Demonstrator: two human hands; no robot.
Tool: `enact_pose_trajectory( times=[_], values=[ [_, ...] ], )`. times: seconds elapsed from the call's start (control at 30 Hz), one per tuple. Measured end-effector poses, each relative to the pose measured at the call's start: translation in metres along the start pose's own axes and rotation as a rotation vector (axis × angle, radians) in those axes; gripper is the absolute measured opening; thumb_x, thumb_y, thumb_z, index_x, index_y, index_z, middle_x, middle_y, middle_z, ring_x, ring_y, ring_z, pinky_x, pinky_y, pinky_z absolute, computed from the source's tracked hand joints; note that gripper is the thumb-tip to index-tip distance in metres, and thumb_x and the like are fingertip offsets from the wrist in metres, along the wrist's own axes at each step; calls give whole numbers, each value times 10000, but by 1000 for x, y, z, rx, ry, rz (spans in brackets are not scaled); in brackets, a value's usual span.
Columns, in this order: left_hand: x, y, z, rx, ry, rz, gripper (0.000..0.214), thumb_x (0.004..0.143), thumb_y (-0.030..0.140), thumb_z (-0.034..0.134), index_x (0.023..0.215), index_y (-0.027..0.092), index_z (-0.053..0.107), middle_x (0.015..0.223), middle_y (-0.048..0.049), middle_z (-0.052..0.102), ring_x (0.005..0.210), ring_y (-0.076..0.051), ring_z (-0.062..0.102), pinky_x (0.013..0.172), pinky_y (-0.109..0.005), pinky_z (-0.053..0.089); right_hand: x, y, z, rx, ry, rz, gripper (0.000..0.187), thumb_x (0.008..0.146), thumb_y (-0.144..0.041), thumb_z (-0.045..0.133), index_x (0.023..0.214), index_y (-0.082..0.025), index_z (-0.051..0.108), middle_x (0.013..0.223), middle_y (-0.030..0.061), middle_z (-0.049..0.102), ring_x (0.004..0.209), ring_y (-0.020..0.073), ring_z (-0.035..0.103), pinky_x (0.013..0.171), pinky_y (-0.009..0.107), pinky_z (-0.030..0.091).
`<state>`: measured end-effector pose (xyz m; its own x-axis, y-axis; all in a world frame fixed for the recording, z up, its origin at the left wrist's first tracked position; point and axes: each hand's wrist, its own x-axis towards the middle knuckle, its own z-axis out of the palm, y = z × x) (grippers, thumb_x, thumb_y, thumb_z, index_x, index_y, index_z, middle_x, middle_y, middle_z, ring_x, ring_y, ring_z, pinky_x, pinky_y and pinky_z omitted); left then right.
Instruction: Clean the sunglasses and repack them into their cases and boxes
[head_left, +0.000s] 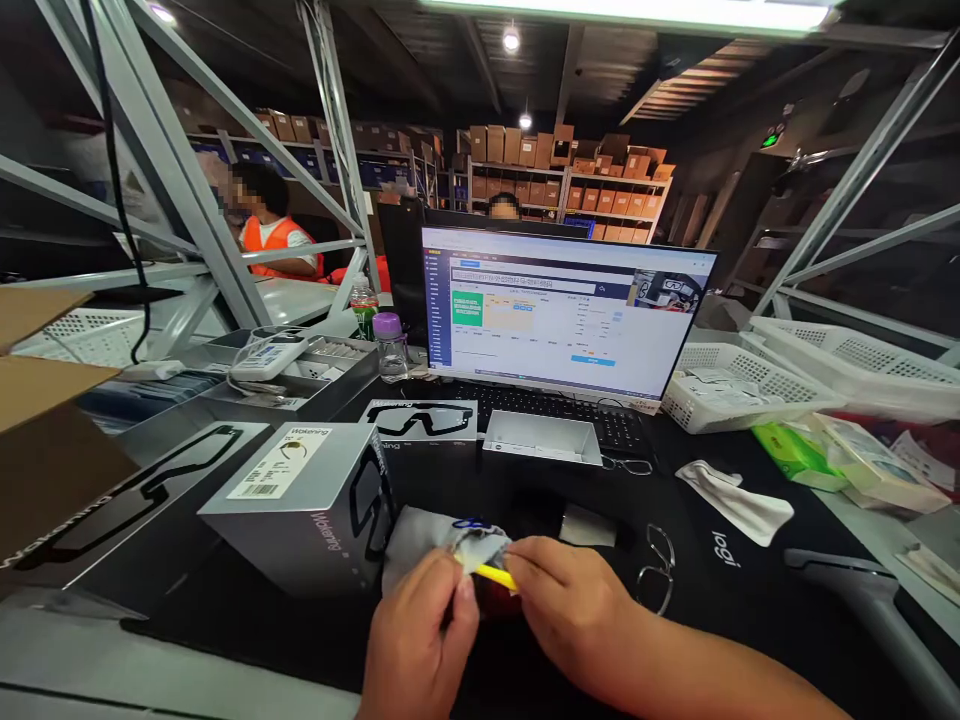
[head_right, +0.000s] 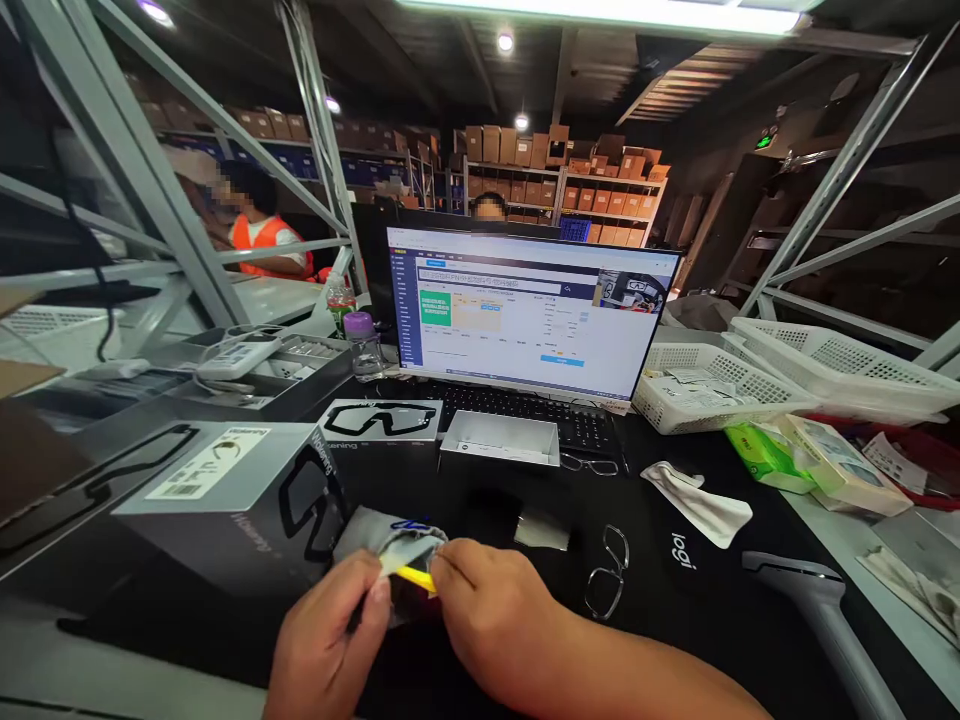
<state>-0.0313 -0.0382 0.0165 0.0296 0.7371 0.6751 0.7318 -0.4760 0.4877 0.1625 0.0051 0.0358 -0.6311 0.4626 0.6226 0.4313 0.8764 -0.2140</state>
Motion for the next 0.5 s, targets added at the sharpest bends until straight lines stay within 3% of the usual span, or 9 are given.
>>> enact_pose_trajectory(
  times=[0.1,0.2,0.27,0.37,0.5],
  values=[
    [11,4,0,22,-57,177,299,967,152,418,685,234,477,625,16,540,555,-133,531,542,-253,395,-3,-5,8,-166,139,32,180,870,-106,569,922,-189,719,1250,164,685,898,244,677,741,367,598],
    [13,6,7,43,-88,270,303,959,126,408,681,235,459,606,19,525,535,-135,513,526,-268,381,-3,4,19,-68,110,44,120,748,-111,682,656,-189,677,1586,115,420,1265,340,556,990,494,530],
    [11,8,13,98,-72,341,291,934,106,434,673,234,446,594,23,513,523,-139,503,517,-287,365,-2,15,27,81,17,15,123,696,-92,719,613,-171,676,1578,130,430,1338,347,518,1074,499,471],
    [3,11,22,169,-74,435,268,890,60,462,683,231,454,594,25,516,519,-144,505,515,-305,355,1,32,34,315,-190,-5,98,723,-96,753,663,-166,721,1374,147,644,1220,276,643,1067,401,478],
    [-10,12,28,145,-74,480,243,897,52,483,726,224,493,601,25,537,517,-145,521,520,-295,379,8,42,20,484,-466,-45,91,851,-100,719,860,-170,776,1191,81,751,1068,188,699,971,278,504]
  ],
)
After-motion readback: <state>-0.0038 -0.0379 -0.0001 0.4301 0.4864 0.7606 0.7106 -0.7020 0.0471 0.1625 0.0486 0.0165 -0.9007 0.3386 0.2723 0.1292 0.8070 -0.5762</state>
